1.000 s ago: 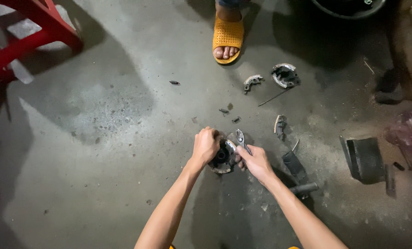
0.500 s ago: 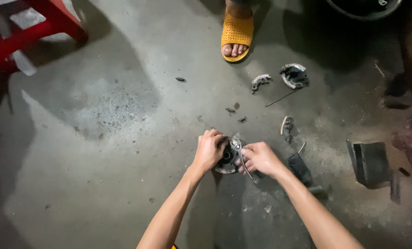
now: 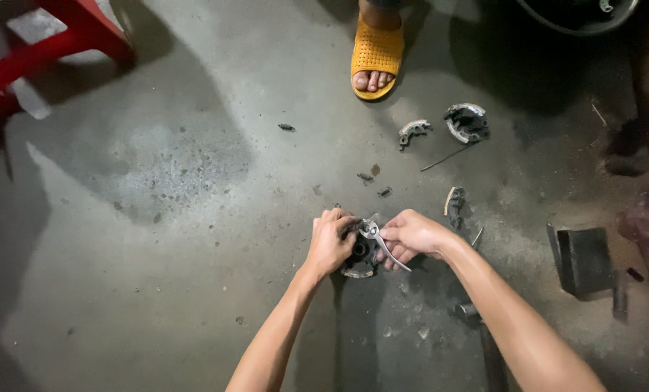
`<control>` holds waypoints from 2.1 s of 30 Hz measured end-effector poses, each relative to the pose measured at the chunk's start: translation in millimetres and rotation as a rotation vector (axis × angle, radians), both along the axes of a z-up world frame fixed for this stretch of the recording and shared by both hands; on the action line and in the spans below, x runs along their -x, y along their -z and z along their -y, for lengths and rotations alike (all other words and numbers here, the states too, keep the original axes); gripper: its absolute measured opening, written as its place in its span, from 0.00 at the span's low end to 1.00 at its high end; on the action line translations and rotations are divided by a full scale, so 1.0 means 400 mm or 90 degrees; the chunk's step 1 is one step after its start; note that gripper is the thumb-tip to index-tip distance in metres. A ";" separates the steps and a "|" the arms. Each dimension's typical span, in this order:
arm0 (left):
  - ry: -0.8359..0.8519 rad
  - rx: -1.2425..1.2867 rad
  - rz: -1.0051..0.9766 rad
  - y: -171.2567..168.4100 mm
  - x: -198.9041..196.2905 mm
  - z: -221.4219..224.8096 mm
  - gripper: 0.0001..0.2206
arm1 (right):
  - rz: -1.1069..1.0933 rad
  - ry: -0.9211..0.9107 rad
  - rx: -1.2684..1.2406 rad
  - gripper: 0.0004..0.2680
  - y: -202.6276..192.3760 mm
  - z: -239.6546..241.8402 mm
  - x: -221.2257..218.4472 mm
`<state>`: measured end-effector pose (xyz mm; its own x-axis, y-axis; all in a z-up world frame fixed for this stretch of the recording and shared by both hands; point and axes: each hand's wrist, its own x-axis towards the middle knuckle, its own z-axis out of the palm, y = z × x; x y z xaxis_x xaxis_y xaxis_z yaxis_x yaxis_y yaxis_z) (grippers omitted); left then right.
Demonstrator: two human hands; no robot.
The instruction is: Repairing a motorcycle mechanical component by manipulating internal parts with a small tool
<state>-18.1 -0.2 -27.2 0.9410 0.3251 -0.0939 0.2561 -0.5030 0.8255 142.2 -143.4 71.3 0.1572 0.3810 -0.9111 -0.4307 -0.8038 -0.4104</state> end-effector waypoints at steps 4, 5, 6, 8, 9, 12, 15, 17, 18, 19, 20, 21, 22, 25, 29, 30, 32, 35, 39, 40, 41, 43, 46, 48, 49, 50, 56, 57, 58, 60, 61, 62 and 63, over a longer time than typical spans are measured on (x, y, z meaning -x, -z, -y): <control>-0.015 0.018 0.007 -0.029 -0.005 -0.003 0.05 | 0.004 -0.021 0.016 0.13 0.006 0.013 0.000; -0.047 0.017 0.005 -0.026 -0.009 0.003 0.04 | 0.040 -0.060 0.037 0.13 0.004 0.020 0.004; -0.081 0.015 0.003 -0.023 -0.014 0.008 0.02 | 0.077 -0.100 0.057 0.13 0.001 0.027 0.007; -0.126 0.058 0.005 -0.037 -0.021 0.012 0.02 | 0.174 -0.084 0.041 0.13 -0.039 0.026 0.046; -0.171 0.100 0.007 -0.045 -0.023 0.015 0.02 | 0.271 -0.068 0.024 0.12 -0.059 0.027 0.066; -0.315 0.209 0.060 -0.123 -0.024 -0.001 0.04 | 0.676 -0.099 -0.106 0.09 -0.049 0.049 0.172; -0.416 0.257 0.058 -0.150 -0.004 -0.029 0.05 | 0.791 -0.072 -0.233 0.06 0.025 0.052 0.240; -0.424 0.243 0.030 -0.156 0.007 -0.052 0.05 | 0.723 -0.232 -0.109 0.10 0.058 0.035 0.228; -0.430 0.231 0.002 -0.160 0.011 -0.063 0.05 | 0.645 -0.385 0.018 0.13 0.074 0.026 0.220; -0.429 0.229 0.003 -0.151 0.011 -0.064 0.05 | 0.646 -0.383 0.017 0.13 0.042 0.014 0.207; -0.404 0.223 -0.004 -0.141 0.013 -0.064 0.04 | 0.629 -0.310 -0.002 0.12 0.011 0.003 0.197; -0.379 0.216 -0.012 -0.130 0.015 -0.065 0.04 | 0.611 -0.237 -0.020 0.10 -0.020 -0.009 0.187; -0.377 0.215 -0.011 -0.108 0.008 -0.059 0.04 | 0.612 -0.235 -0.021 0.10 -0.033 -0.001 0.179; -0.196 0.169 0.070 -0.063 -0.013 -0.043 0.03 | 0.676 0.030 -0.245 0.06 -0.045 0.027 0.159; -0.016 0.001 -0.049 -0.053 -0.050 -0.027 0.06 | 0.596 0.053 -0.196 0.13 0.005 0.073 0.127; 0.020 -0.029 -0.081 -0.045 -0.058 -0.022 0.06 | 0.529 0.046 -0.154 0.14 0.019 0.084 0.119; 0.032 -0.039 -0.105 -0.033 -0.067 -0.023 0.07 | 0.461 0.083 -0.131 0.14 -0.004 0.070 0.121; 0.041 -0.040 -0.145 -0.050 -0.077 -0.024 0.08 | 0.414 0.072 -0.096 0.15 -0.027 0.062 0.121; 0.061 -0.052 -0.133 -0.066 -0.076 -0.022 0.08 | 0.452 -0.011 -0.068 0.13 -0.034 0.057 0.137; 0.061 -0.052 -0.134 -0.070 -0.075 -0.023 0.08 | 0.452 -0.011 -0.068 0.13 -0.017 0.065 0.129; 0.064 -0.058 -0.133 -0.074 -0.074 -0.024 0.08 | 0.399 0.026 -0.078 0.13 0.001 0.074 0.121; 0.067 -0.064 -0.131 -0.078 -0.071 -0.026 0.08 | 0.346 0.064 -0.088 0.12 0.018 0.080 0.108; 0.069 -0.079 -0.128 -0.089 -0.056 -0.028 0.08 | 0.267 0.118 -0.085 0.10 -0.007 0.062 0.097; 0.080 -0.050 -0.118 -0.112 -0.043 -0.029 0.09 | 0.221 0.069 -0.071 0.11 -0.058 0.032 0.085; 0.079 -0.049 -0.119 -0.094 -0.033 -0.026 0.09 | 0.221 0.068 -0.070 0.11 -0.042 0.036 0.074; 0.062 -0.040 -0.077 -0.075 -0.022 -0.023 0.09 | 0.147 0.078 -0.047 0.13 -0.025 0.039 0.065; 0.012 -0.050 -0.002 -0.034 -0.008 -0.002 0.08 | -0.008 0.017 0.004 0.13 -0.017 0.001 0.014; 0.006 -0.052 0.005 -0.040 -0.008 -0.001 0.08 | -0.027 -0.002 0.014 0.13 -0.018 -0.005 0.010; 0.006 -0.050 0.006 -0.041 -0.008 0.000 0.08 | -0.027 -0.002 0.015 0.13 -0.018 -0.011 0.003; 0.003 -0.045 0.014 -0.044 -0.008 0.001 0.08 | -0.025 -0.047 0.034 0.13 -0.018 -0.021 -0.011; 0.003 -0.044 0.015 -0.044 -0.007 0.001 0.08 | -0.024 -0.048 0.036 0.13 -0.009 -0.021 -0.016; 0.000 -0.036 0.020 -0.043 -0.005 0.001 0.08 | -0.031 -0.055 0.040 0.12 0.001 -0.020 -0.021; -0.003 -0.028 0.025 -0.042 -0.003 0.000 0.08 | -0.038 -0.062 0.045 0.12 0.011 -0.019 -0.026</control>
<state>-16.8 -0.4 -10.3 0.9420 0.3329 -0.0426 0.2266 -0.5375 0.8123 152.6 -135.6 66.7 0.0669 0.3260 -0.9430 -0.3721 -0.8688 -0.3267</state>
